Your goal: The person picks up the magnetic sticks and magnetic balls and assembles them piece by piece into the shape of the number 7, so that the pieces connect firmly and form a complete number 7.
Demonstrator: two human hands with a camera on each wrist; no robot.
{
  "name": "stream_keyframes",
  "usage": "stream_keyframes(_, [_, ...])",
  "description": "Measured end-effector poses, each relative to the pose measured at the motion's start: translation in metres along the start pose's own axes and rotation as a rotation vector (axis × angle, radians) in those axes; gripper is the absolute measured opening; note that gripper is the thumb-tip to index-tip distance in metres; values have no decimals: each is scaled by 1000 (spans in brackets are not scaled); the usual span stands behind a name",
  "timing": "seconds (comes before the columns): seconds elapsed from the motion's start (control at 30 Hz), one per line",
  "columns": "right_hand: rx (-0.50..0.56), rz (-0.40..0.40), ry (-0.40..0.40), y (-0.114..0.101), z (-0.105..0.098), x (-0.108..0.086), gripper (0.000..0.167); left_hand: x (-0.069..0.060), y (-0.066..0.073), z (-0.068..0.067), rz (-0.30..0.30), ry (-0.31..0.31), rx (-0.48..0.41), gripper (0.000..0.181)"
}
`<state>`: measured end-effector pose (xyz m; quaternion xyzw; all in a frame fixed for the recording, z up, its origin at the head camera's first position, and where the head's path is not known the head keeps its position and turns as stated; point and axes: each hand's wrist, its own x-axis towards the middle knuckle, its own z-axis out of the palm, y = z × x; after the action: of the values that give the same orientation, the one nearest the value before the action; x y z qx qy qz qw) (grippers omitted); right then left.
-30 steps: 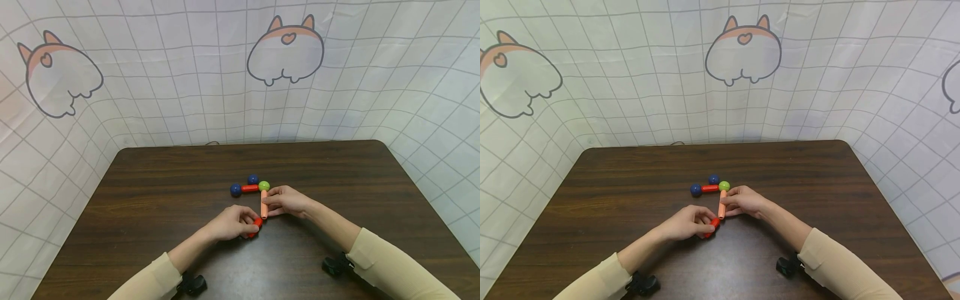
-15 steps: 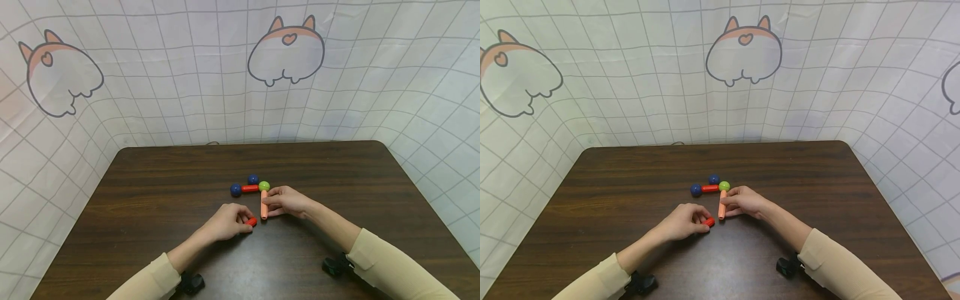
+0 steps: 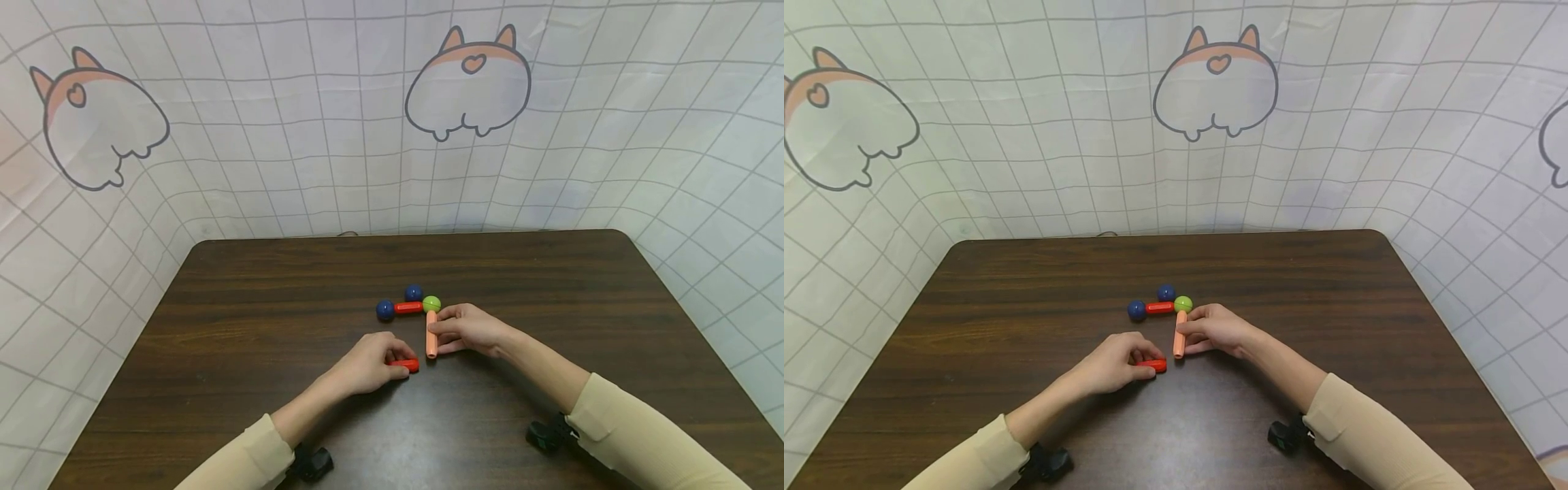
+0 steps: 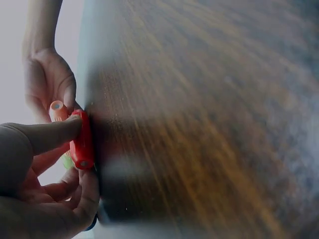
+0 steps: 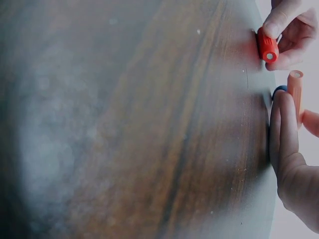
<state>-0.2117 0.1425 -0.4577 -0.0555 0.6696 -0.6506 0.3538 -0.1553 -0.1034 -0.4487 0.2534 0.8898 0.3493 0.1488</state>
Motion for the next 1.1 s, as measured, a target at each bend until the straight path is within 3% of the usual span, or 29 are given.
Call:
stream_keyframes(0.37, [0, 1, -2, 1, 0, 1, 48, -4, 1, -1, 24, 30, 56, 20])
stream_keyframes(0.77, [-5, -1, -5, 0, -1, 1, 48, -4, 0, -2, 32, 60, 14, 28])
stream_keyframes(0.93, [-7, -4, -6, 0, -1, 1, 48, -2, 0, -2, -15, 71, 10, 15])
stream_keyframes(1.1, [-6, 1, -4, 0, -1, 1, 48, 1, 1, -2, -90, 98, 32, 22])
